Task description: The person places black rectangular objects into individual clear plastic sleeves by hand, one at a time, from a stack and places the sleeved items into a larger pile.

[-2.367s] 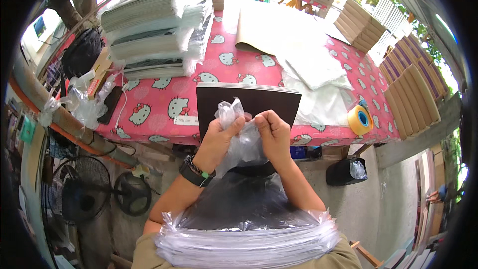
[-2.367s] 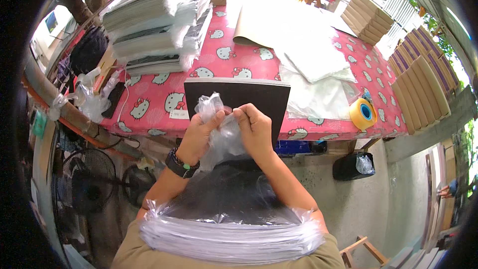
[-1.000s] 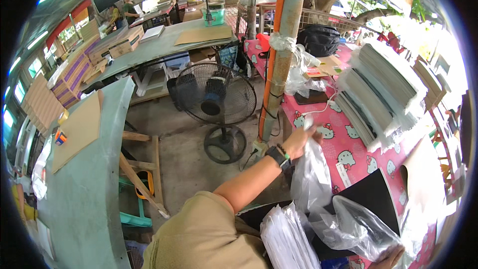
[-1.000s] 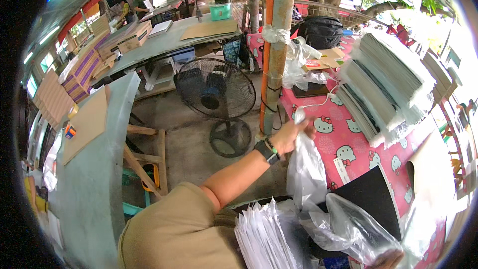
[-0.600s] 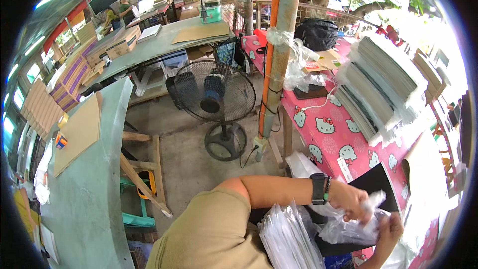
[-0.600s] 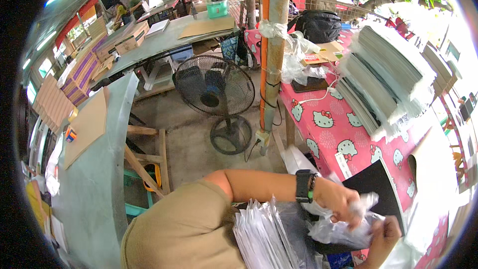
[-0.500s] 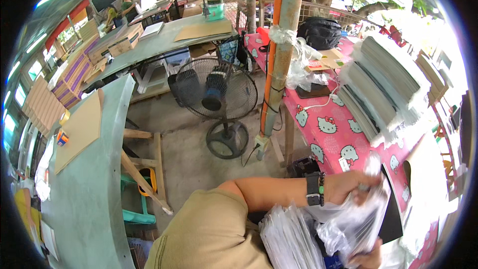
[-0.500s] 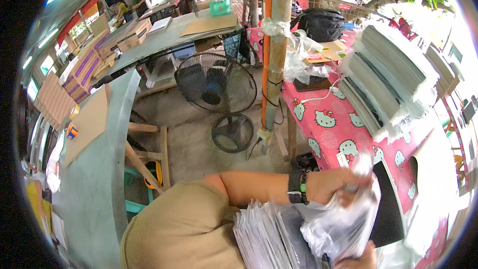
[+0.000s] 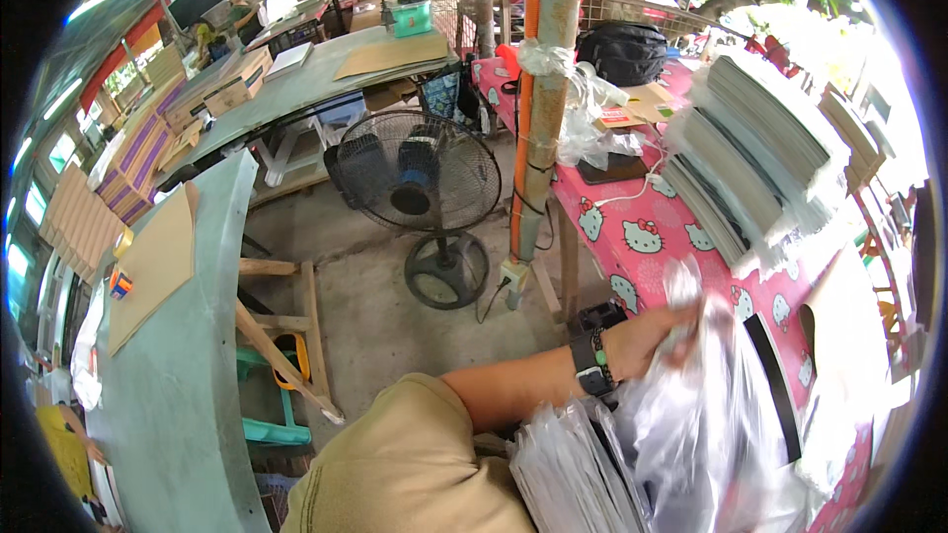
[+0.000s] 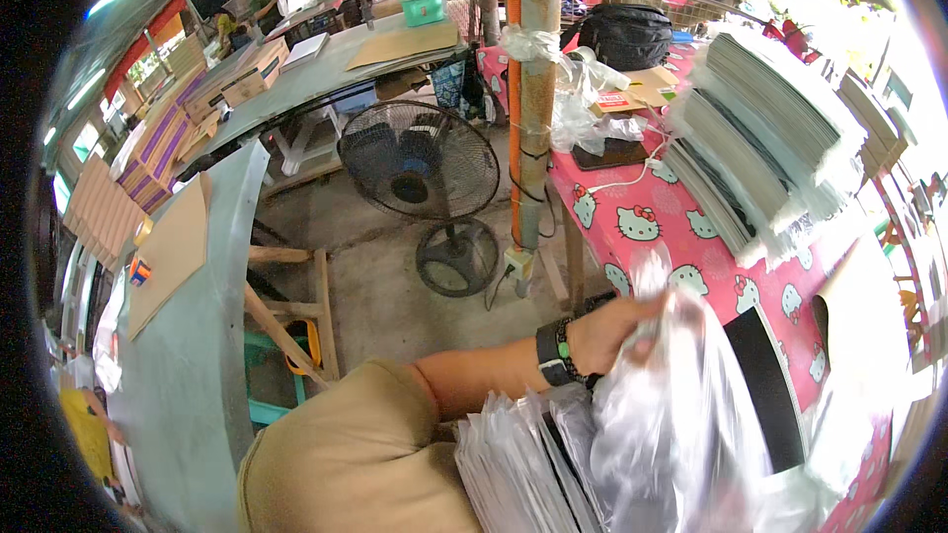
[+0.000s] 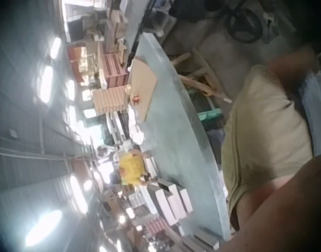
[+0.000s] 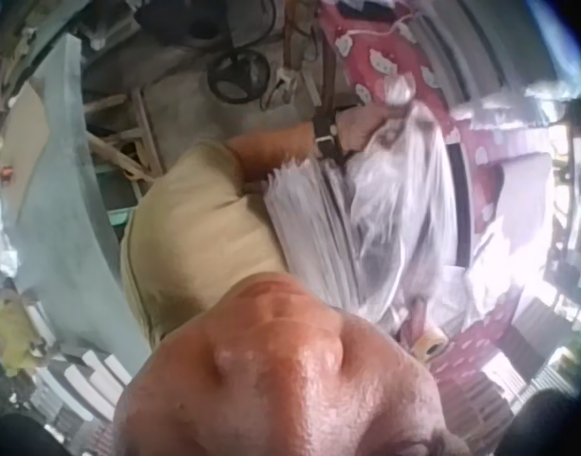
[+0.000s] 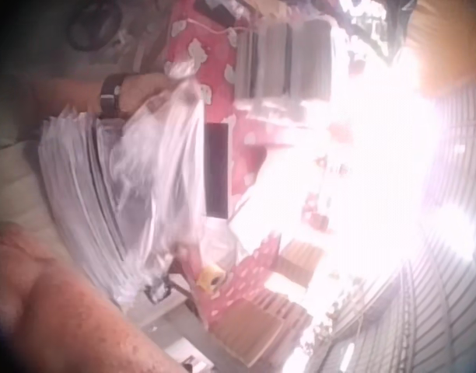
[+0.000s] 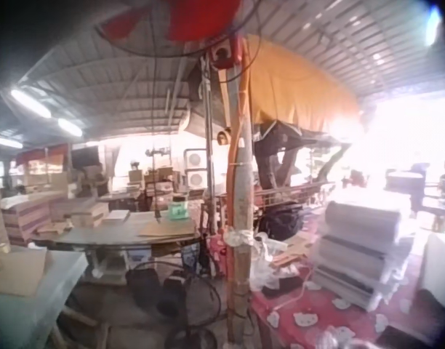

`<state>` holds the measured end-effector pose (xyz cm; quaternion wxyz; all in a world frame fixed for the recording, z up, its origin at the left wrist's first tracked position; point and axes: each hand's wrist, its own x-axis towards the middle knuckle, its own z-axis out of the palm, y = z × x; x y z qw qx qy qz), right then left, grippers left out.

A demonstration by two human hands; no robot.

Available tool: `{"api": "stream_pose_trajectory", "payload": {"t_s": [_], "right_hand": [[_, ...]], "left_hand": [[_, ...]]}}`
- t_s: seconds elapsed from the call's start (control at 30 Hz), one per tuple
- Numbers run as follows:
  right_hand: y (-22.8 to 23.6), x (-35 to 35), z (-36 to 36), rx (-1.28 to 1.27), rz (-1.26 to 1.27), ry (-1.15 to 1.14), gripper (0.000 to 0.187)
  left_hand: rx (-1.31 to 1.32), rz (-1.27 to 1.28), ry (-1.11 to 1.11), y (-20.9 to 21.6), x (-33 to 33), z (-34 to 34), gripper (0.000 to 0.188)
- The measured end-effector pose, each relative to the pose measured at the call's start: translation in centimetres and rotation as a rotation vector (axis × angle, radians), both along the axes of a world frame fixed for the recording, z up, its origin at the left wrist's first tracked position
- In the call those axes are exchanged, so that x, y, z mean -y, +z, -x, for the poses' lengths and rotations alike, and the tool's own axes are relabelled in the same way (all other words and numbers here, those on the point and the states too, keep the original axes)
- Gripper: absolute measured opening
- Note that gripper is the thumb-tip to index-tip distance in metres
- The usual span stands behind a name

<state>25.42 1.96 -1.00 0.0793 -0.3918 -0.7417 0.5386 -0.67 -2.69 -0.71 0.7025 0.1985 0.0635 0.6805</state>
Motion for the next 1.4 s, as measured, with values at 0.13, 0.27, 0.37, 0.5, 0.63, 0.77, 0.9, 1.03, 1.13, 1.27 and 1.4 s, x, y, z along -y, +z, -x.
{"api": "stream_pose_trajectory", "payload": {"t_s": [0.13,0.27,0.37,0.5,0.63,0.77,0.9,1.03,1.13,1.27,1.4], "right_hand": [[-0.6,0.4,-1.8,-0.177,-0.060,-0.249,0.020],[0.1,0.0,-5.3,-0.441,-0.144,-0.650,0.012],[0.8,-0.5,-7.7,-0.542,-0.271,-0.869,0.006],[-1.1,-4.5,-8.4,-0.238,-0.737,-0.700,0.012],[-0.8,-6.3,-7.1,-0.249,-0.942,-0.837,0.052],[0.0,-6.0,-5.9,-0.024,-1.006,-0.735,0.058],[-0.3,-3.2,-6.7,-0.030,-1.182,-0.742,0.053],[0.8,-0.8,-8.7,-0.430,-0.844,-0.913,0.008],[5.4,0.4,-8.6,-0.487,-0.207,-0.767,0.003],[2.6,-1.3,-6.1,-0.758,0.328,-1.009,0.011],[-7.6,-1.6,-12.1,-0.691,0.418,-0.870,0.032]], "left_hand": [[-0.314,0.102,0.075,0.9,-0.2,0.4,0.028],[-0.772,-0.200,-0.563,-1.4,-0.3,-0.6,0.042],[-0.803,-0.039,-0.085,-0.7,-2.6,1.2,0.054],[-1.247,-0.067,0.575,-1.5,-8.6,0.2,0.055],[-1.683,-0.160,0.702,-0.2,-11.7,-1.8,0.053],[-1.760,-0.484,1.025,-2.5,-11.9,-0.8,0.056],[-1.732,-0.405,1.031,-1.4,-8.1,-0.9,0.053],[-1.643,-0.498,1.027,1.1,-5.8,-0.5,0.035],[-1.550,-0.444,0.892,1.4,-6.0,0.1,0.012],[-0.818,0.264,-0.157,-0.6,-5.7,2.2,0.009],[-0.841,0.324,-0.239,-7.1,-5.4,2.5,0.012]]}}
